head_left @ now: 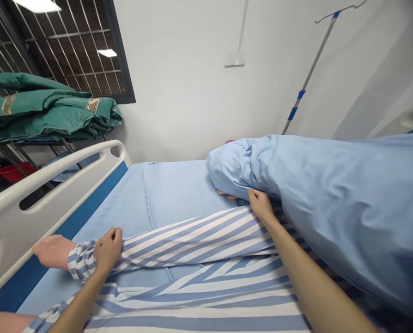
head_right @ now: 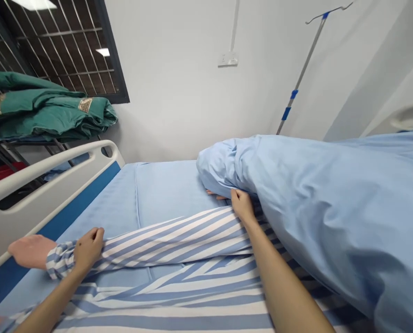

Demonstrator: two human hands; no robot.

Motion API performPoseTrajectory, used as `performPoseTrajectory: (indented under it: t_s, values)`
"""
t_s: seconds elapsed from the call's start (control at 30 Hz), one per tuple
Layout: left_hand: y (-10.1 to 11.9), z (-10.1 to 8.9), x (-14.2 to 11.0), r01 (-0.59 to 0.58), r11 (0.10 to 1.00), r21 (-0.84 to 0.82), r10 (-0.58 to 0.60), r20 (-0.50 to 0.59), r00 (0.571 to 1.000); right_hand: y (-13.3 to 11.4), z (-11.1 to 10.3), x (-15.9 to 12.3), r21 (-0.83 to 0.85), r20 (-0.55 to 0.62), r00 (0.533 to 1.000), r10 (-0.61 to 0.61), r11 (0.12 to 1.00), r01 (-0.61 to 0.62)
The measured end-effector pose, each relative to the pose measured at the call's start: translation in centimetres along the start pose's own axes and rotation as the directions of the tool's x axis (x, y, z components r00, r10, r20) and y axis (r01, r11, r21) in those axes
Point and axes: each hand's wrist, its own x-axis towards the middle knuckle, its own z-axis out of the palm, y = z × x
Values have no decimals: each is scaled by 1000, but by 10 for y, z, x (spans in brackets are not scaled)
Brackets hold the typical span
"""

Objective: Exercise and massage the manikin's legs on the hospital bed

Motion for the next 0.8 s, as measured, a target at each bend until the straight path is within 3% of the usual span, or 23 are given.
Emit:
performPoseTrajectory:
  t_s: [0.23,0.33,0.4,0.5,0.57,0.7,0.8]
  values:
    - [1,1,1,23,996,83,-26,36,999,7,1,-1,-77,10,999,-35,996,36]
    - [-1,3,0,12,994,104,-17,46,999,6,2,0,-198,54,998,-18,980,29]
    - [-3,3,-1,3,995,105,-9,59,998,-4,4,0,-351,120,992,39,936,6]
    - [-6,1,-2,-20,997,79,14,76,997,-33,10,-8,-614,159,970,183,788,-48]
    - [-8,-1,-2,-26,999,47,21,93,995,-57,19,-23,-687,156,966,207,725,-44]
    - [-13,-3,-1,-32,998,-46,37,117,992,-103,46,-84,-496,214,977,26,864,85]
    - [-13,-8,2,-47,989,-138,69,157,985,-138,69,-145,-242,251,967,-45,964,108]
